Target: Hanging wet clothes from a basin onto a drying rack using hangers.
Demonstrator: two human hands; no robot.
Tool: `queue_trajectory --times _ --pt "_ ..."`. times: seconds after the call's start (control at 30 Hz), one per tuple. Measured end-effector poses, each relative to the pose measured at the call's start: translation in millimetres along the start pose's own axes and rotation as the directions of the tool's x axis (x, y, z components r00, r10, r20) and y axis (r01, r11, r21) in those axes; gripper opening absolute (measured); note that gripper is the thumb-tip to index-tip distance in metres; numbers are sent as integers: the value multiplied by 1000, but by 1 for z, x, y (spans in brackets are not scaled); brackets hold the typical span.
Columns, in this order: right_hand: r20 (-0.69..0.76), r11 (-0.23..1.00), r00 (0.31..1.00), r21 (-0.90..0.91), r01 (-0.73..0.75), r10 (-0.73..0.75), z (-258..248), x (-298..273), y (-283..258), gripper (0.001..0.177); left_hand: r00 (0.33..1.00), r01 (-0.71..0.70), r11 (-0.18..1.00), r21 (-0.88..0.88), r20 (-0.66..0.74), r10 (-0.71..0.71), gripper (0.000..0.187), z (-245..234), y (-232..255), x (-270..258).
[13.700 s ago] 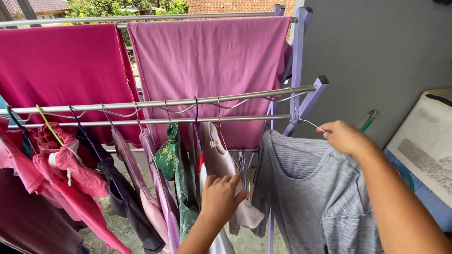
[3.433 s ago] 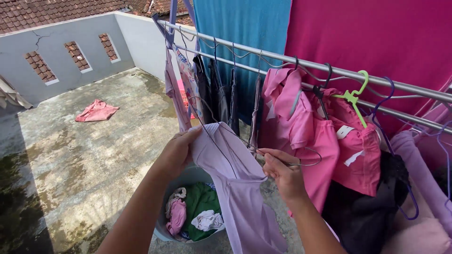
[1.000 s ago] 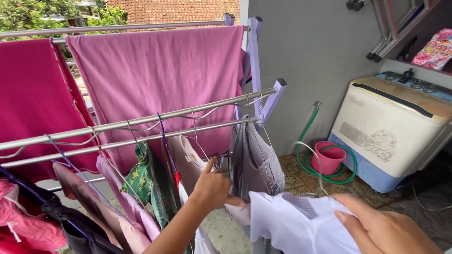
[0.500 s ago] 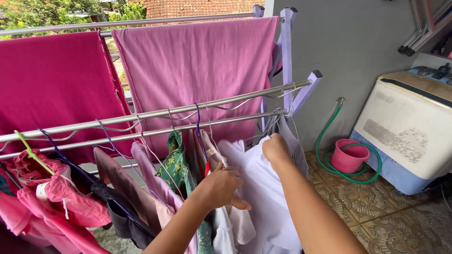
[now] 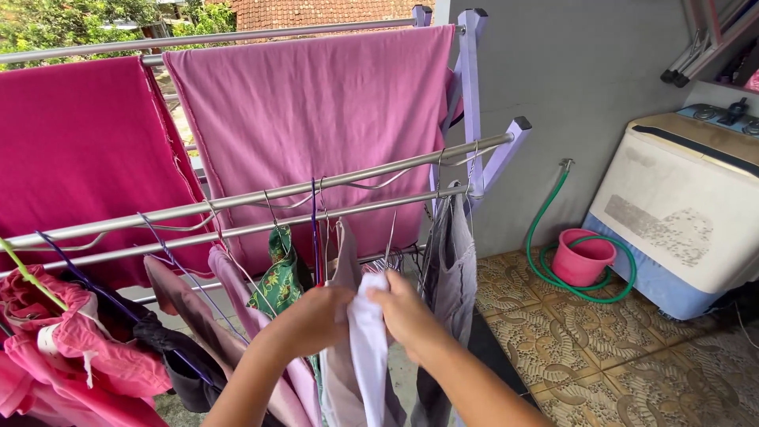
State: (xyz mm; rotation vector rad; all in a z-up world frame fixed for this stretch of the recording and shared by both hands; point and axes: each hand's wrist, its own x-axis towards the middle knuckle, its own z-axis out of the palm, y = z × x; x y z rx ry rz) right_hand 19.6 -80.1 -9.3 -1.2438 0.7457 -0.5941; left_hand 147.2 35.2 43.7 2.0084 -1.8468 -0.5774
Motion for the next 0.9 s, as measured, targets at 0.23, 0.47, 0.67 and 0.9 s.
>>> queue_trajectory --times 0.23,0.47,0.67,0.9 --pt "-78 760 901 -572 311 -427 -32 133 -84 18 927 -28 989 -147 -374 -30 46 34 6 16" --pt "-101 678 939 -718 159 -328 -63 129 -49 28 909 -18 998 -68 -417 -12 46 62 13 40" --pt "-185 381 732 -918 109 -655 -94 87 -86 26 858 -71 995 66 -505 95 24 66 43 47" --pt "-177 787 931 -596 157 -320 -130 116 -100 38 879 119 962 246 -477 13 60 101 58 74"
